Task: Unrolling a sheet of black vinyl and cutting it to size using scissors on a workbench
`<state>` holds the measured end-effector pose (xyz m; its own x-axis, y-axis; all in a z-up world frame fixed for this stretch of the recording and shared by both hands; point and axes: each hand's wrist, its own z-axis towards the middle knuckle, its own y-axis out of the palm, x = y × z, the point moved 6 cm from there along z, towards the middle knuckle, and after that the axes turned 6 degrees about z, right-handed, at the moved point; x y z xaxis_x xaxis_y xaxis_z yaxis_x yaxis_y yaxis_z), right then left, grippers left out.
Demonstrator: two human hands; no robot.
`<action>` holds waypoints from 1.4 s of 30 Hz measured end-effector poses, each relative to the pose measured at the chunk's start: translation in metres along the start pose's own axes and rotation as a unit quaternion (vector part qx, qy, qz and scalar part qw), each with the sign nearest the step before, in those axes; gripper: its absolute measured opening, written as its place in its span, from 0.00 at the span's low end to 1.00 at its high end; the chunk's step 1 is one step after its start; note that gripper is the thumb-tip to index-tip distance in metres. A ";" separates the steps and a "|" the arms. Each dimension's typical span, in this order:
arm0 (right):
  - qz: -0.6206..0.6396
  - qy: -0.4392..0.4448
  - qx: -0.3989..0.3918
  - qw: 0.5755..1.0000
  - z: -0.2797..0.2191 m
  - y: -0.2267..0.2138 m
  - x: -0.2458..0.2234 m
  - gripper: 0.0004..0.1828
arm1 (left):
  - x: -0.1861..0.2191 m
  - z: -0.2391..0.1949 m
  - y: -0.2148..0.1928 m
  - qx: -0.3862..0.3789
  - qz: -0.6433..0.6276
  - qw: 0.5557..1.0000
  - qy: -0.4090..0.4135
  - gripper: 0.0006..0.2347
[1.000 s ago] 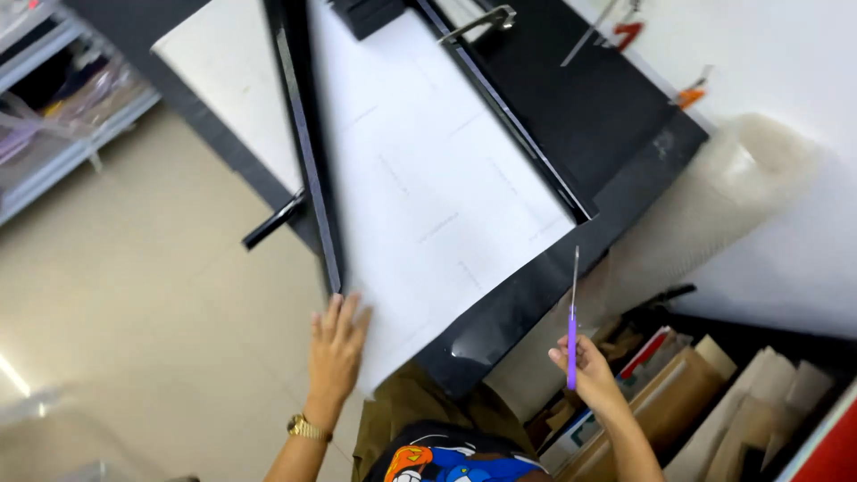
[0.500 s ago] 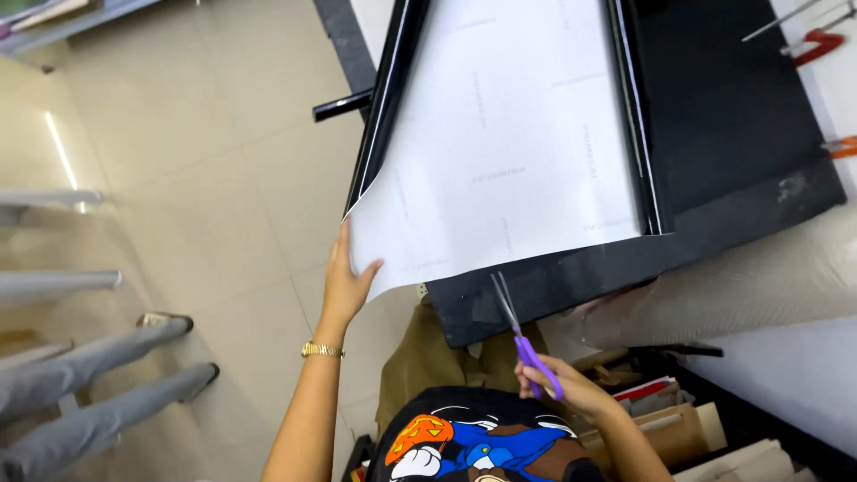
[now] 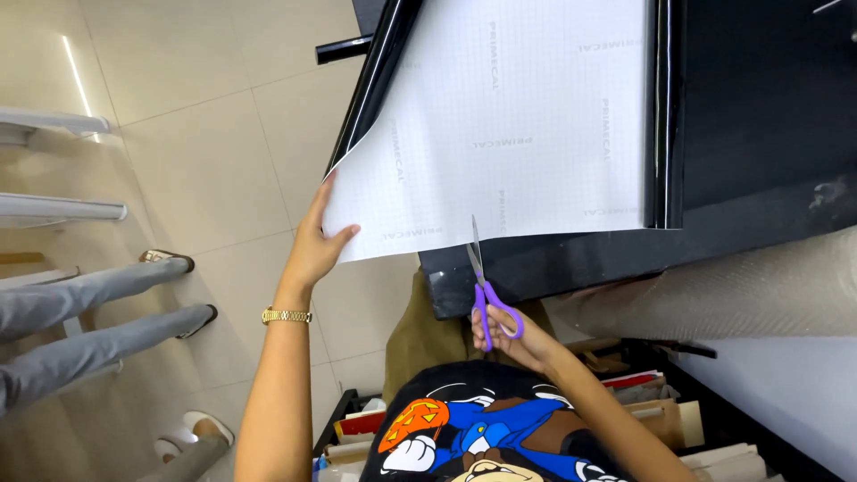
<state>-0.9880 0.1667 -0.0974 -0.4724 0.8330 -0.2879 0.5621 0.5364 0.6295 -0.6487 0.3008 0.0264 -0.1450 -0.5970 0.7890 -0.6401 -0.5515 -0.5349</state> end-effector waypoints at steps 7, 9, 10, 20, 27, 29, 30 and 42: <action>0.006 -0.033 0.027 0.999 0.015 -0.002 0.000 0.24 | 0.011 0.000 -0.002 -0.002 0.045 0.999 0.021 0.35; 0.006 -0.040 0.034 0.999 0.015 -0.001 -0.002 0.23 | -0.003 0.004 -0.001 -0.010 0.045 0.999 0.020 0.35; 0.004 -0.046 0.039 0.998 0.014 -0.001 -0.004 0.23 | -0.009 0.007 0.000 -0.016 0.044 0.999 0.020 0.36; 0.003 -0.077 0.055 0.995 0.023 0.009 -0.002 0.20 | -0.020 0.011 0.002 -0.036 0.034 0.999 0.017 0.37; -0.005 -0.093 0.056 0.994 0.029 0.000 0.001 0.21 | -0.029 0.018 0.004 -0.048 0.016 0.998 0.024 0.37; -0.007 -0.093 0.057 0.994 0.027 0.001 -0.002 0.21 | -0.030 0.018 0.004 -0.051 0.012 0.998 0.018 0.38; -0.011 -0.097 0.056 0.994 0.025 0.002 -0.004 0.22 | -0.031 0.018 0.004 -0.050 0.016 0.999 0.016 0.38; -0.007 -0.088 0.065 0.994 0.023 -0.005 -0.010 0.21 | -0.031 0.021 0.004 -0.053 0.005 0.998 0.017 0.38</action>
<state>-0.9708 0.1590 -0.1141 -0.3611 0.8304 -0.4243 0.6449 0.5510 0.5296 -0.6313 0.3051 -0.0069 -0.1764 -0.5808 0.7947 -0.7143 -0.4800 -0.5093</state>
